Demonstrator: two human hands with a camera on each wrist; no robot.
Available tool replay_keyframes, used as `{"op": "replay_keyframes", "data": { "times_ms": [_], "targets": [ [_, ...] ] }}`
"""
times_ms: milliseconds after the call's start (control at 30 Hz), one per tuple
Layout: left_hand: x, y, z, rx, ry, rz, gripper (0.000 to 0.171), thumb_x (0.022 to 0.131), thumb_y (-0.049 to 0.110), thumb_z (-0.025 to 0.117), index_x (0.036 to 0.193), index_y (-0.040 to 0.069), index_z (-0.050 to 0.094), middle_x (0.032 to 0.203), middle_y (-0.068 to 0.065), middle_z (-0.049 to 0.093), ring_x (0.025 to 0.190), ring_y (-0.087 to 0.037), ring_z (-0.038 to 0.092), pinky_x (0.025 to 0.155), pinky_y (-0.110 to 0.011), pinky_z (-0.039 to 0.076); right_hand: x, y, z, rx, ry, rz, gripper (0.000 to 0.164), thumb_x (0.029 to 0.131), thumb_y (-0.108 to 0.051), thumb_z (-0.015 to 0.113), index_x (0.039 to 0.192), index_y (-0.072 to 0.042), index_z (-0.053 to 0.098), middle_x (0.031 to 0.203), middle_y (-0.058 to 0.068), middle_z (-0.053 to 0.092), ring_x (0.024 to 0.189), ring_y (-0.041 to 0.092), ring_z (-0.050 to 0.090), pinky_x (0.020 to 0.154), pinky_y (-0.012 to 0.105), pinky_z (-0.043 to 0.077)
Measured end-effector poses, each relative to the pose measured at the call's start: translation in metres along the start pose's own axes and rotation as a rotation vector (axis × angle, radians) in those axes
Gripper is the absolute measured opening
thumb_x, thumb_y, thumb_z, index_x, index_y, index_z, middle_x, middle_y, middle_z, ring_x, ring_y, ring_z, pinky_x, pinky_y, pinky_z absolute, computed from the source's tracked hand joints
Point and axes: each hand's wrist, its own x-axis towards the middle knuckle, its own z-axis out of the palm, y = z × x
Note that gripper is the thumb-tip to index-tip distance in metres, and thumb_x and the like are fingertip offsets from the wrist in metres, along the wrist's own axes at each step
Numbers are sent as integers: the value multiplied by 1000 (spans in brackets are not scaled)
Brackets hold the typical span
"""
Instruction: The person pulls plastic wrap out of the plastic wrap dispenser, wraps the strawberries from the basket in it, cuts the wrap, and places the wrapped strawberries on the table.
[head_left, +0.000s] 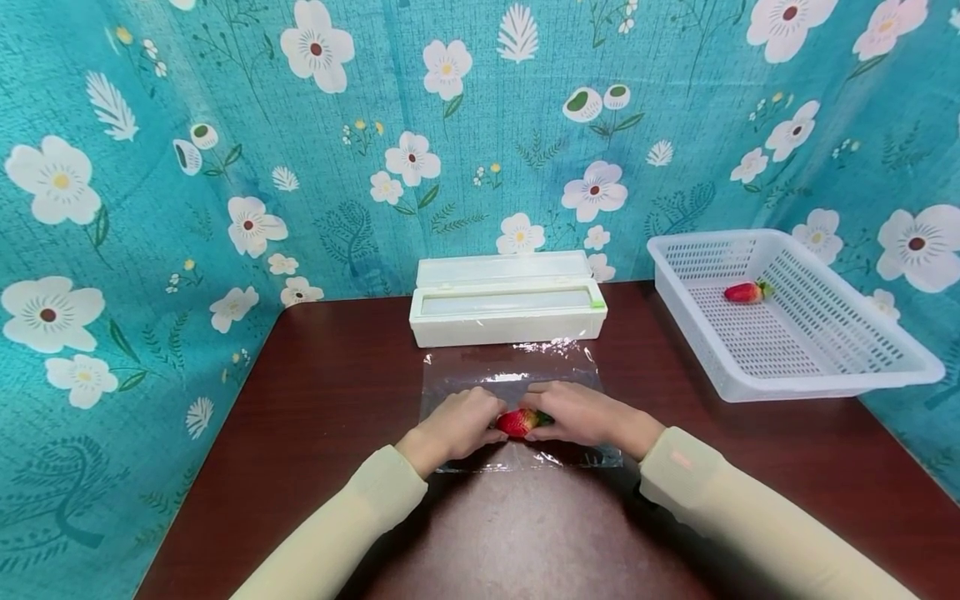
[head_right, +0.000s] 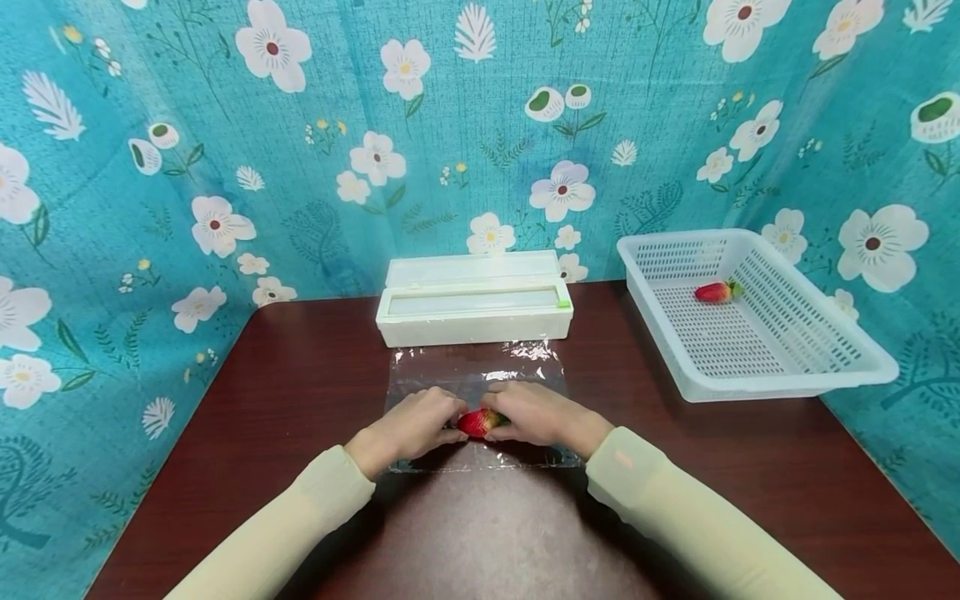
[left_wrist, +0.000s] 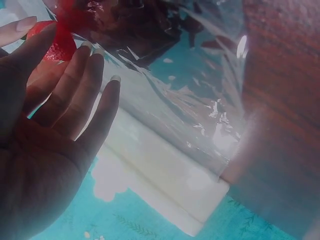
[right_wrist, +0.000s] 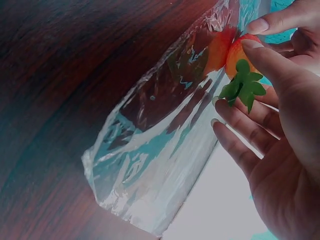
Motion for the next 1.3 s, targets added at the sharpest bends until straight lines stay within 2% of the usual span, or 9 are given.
{"op": "replay_keyframes", "data": {
  "times_ms": [267, 433, 567, 667, 767, 900, 1033, 1167, 1300],
  "targets": [
    [-8, -5, -3, 4, 7, -21, 21, 92, 35, 82, 89, 17, 72, 79, 5, 68, 82, -15, 70, 68, -36, 58, -8, 2, -9, 29, 14, 33, 45, 95, -35, 78, 125, -3, 70, 110, 4, 70, 89, 12, 67, 80, 34, 58],
    [-25, -15, -8, -2, 38, -2, 23, 92, 33, 82, 90, 13, 71, 75, 3, 65, 74, -14, 65, 64, -36, 55, -25, 7, -20, 23, 42, 79, 53, 95, -39, 78, 128, 1, 68, 118, 11, 71, 98, 20, 72, 86, 41, 60],
    [-45, -25, -10, -49, 78, 24, 22, 92, 28, 82, 97, 9, 72, 86, -1, 71, 78, -14, 66, 69, -35, 58, -45, 9, -28, -7, 44, 146, 56, 95, -42, 77, 132, -1, 68, 127, 13, 70, 106, 25, 73, 92, 46, 60],
    [-60, -32, -13, -110, 73, 9, 21, 92, 25, 82, 102, 9, 73, 95, -3, 73, 85, -17, 69, 75, -34, 59, -60, 11, -30, -46, 51, 148, 53, 96, -41, 76, 130, -1, 69, 127, 14, 70, 108, 28, 73, 92, 48, 60],
    [-72, -35, -16, -150, 59, -2, 22, 91, 22, 83, 106, 9, 74, 96, -2, 72, 86, -17, 69, 76, -31, 59, -75, 12, -31, -82, 58, 141, 48, 95, -40, 77, 126, -3, 71, 123, 11, 71, 106, 27, 72, 89, 47, 60],
    [-84, -37, -19, -131, 42, 16, 24, 90, 23, 85, 107, 10, 74, 97, -1, 71, 87, -17, 68, 75, -31, 58, -94, 13, -31, -92, 49, 149, 39, 93, -35, 79, 119, -7, 74, 113, 4, 70, 94, 17, 70, 80, 41, 60],
    [-96, -39, -19, -135, -4, 16, 21, 90, 18, 84, 106, 10, 74, 100, -2, 71, 90, -17, 69, 75, -31, 59, -107, 13, -30, -78, 27, 133, 29, 91, -31, 81, 112, -12, 75, 104, -3, 67, 88, 10, 66, 73, 36, 58],
    [-103, -40, -18, -140, -44, 20, 16, 90, 15, 84, 104, 12, 77, 98, 1, 71, 91, -14, 70, 77, -30, 59, -116, 13, -27, -61, 9, 114, 27, 89, -28, 84, 110, -14, 76, 104, -5, 67, 90, 10, 65, 72, 36, 59],
    [-108, -41, -18, -127, -47, 34, 14, 88, 12, 84, 100, 13, 77, 95, 2, 70, 89, -13, 69, 76, -29, 59, -122, 13, -23, -54, -5, 104, 25, 87, -25, 84, 109, -16, 78, 106, -7, 67, 93, 10, 66, 75, 37, 60]
  ]
}}
